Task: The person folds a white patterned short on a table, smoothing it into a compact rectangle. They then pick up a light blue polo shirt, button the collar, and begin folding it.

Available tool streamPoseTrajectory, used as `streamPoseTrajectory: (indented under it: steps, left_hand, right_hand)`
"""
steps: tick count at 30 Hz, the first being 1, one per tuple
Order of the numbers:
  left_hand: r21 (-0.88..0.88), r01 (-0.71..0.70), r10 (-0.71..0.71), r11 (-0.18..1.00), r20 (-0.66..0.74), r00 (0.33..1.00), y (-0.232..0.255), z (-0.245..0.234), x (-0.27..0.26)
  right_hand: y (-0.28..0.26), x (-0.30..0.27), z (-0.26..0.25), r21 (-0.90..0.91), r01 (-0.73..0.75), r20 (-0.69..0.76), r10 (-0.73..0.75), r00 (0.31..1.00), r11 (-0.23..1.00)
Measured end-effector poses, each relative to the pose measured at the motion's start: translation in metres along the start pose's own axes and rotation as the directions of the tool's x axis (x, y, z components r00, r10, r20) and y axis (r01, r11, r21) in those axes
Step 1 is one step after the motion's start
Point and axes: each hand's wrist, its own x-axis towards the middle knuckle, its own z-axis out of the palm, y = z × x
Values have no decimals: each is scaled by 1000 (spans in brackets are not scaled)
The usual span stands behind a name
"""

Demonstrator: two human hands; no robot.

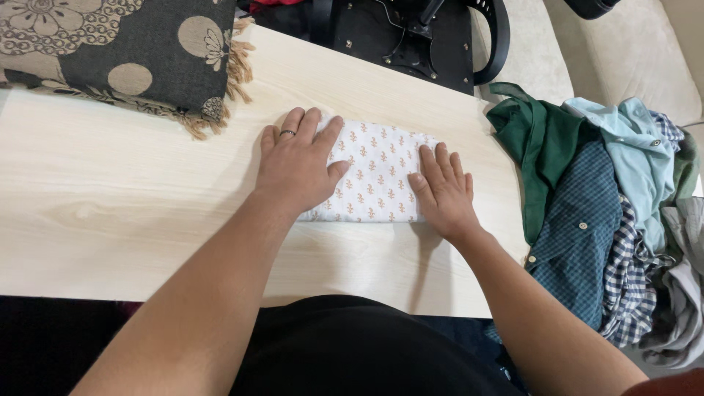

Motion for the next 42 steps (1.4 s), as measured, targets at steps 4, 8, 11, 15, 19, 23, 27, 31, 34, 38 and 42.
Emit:
streamPoseTrajectory:
  steps: [4,8,11,15,19,23,27,31,34,38,42]
  left_hand:
    - [-55,45,-43,997,36,998,0,-14,10]
    - [-77,127,-118,989,108,987,-1,-20,8]
    - [-105,178,-167,978,108,980,-1,-18,1]
    - [-156,270,-246,950,154,957,0,-19,-4]
    - [-231,321,-284,919,180,942,2,-22,-5]
    - [-492,401,-314,773,253,915,-3,-16,-12]
    - [-917,350,-297,193,285,911,-10,-5,-28]
    - [-940,338,-220,-43,339,915,-13,-1,-38]
    - [-922,387,-157,8,381,911,-11,-8,-47]
    - [-870,492,-139,0,487,862,-14,-17,-55]
    - [-865,480,-112,-146,497,861,-19,-16,-51]
  right_hand:
    - [-20,-4,5,-93,119,-145,-132,981,989]
    - [-46,-16,27,-101,220,-91,-229,969,970]
    - [-54,-19,30,-166,245,-55,-257,965,955]
    - [-56,-7,14,-280,287,113,-266,957,916]
    - [-63,-9,10,-193,252,64,-244,968,948]
    - [-81,-24,21,75,101,-214,-83,973,992]
    - [-94,-30,16,770,-191,-48,353,934,609]
    - [-91,-31,-11,960,-273,257,207,944,57]
    - [-93,-36,-21,887,-416,417,-38,908,-201]
    - [-95,-47,-23,929,-354,343,-104,934,-110]
    - [-86,-56,-28,942,-326,311,-167,936,-72]
